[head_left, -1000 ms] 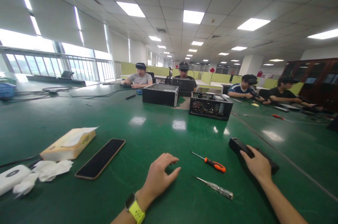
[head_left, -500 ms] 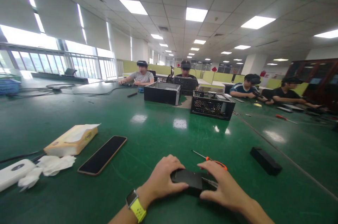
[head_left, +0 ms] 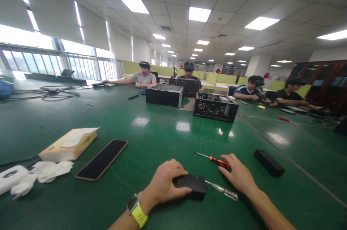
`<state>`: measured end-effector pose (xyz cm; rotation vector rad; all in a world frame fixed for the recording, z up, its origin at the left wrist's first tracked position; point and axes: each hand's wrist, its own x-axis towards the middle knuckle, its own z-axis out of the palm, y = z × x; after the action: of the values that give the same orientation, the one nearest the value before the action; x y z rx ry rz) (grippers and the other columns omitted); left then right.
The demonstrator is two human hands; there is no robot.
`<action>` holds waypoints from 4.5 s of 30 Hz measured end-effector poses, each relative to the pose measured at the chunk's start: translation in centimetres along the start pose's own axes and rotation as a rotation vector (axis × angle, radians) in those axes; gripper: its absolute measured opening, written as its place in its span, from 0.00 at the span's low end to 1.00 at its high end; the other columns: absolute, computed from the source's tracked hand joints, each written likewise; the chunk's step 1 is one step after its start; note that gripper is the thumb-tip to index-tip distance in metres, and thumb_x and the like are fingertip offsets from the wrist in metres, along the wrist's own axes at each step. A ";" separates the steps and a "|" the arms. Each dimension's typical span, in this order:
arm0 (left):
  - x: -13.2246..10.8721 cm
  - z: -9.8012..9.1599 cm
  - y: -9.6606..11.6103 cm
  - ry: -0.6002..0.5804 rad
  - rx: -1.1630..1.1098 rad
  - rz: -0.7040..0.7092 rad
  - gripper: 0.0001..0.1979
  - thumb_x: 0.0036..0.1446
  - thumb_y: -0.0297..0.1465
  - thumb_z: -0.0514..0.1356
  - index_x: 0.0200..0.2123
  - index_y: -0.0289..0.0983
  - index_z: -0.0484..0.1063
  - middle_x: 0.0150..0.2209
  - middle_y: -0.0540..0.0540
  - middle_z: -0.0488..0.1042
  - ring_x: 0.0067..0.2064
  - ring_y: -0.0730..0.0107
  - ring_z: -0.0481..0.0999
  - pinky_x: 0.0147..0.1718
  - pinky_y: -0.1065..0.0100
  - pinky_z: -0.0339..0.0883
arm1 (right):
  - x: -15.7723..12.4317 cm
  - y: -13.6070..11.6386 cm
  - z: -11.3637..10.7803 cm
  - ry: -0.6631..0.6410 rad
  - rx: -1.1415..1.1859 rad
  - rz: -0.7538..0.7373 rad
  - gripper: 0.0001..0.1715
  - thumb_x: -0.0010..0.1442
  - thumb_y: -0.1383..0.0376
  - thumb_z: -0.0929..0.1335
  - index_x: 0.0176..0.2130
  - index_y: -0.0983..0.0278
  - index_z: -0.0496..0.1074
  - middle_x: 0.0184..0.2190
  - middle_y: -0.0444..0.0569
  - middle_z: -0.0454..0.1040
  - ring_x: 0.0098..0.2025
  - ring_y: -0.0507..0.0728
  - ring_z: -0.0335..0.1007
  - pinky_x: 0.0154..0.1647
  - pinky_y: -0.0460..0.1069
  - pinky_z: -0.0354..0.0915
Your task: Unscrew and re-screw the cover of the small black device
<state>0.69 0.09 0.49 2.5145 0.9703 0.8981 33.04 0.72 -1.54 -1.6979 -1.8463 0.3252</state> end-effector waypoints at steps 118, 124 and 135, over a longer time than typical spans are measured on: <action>0.0 -0.2 -0.5 -0.039 -0.020 -0.011 0.27 0.42 0.50 0.72 0.40 0.37 0.78 0.37 0.46 0.74 0.37 0.63 0.74 0.34 0.70 0.65 | 0.4 -15.0 -8.4 -0.032 -0.013 -0.309 0.18 0.59 0.50 0.69 0.30 0.62 0.74 0.19 0.42 0.68 0.21 0.52 0.60 0.21 0.46 0.55; 0.0 -0.1 -0.5 -0.030 -0.008 0.010 0.26 0.43 0.49 0.72 0.40 0.38 0.79 0.37 0.46 0.74 0.37 0.64 0.74 0.33 0.71 0.64 | 0.2 -15.6 -7.6 -0.173 0.095 -0.276 0.17 0.60 0.52 0.69 0.31 0.63 0.73 0.22 0.42 0.70 0.22 0.51 0.59 0.22 0.46 0.55; 0.0 0.0 -0.6 -0.029 0.003 0.018 0.25 0.44 0.49 0.72 0.40 0.38 0.79 0.37 0.46 0.74 0.37 0.63 0.74 0.34 0.70 0.65 | 0.6 -15.2 -7.5 -0.168 0.063 -0.283 0.16 0.60 0.52 0.69 0.31 0.63 0.74 0.21 0.42 0.70 0.22 0.51 0.60 0.21 0.45 0.54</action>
<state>0.39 0.57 0.22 2.5353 0.9417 0.8634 24.89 -2.63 12.98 -1.3785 -2.1434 0.4130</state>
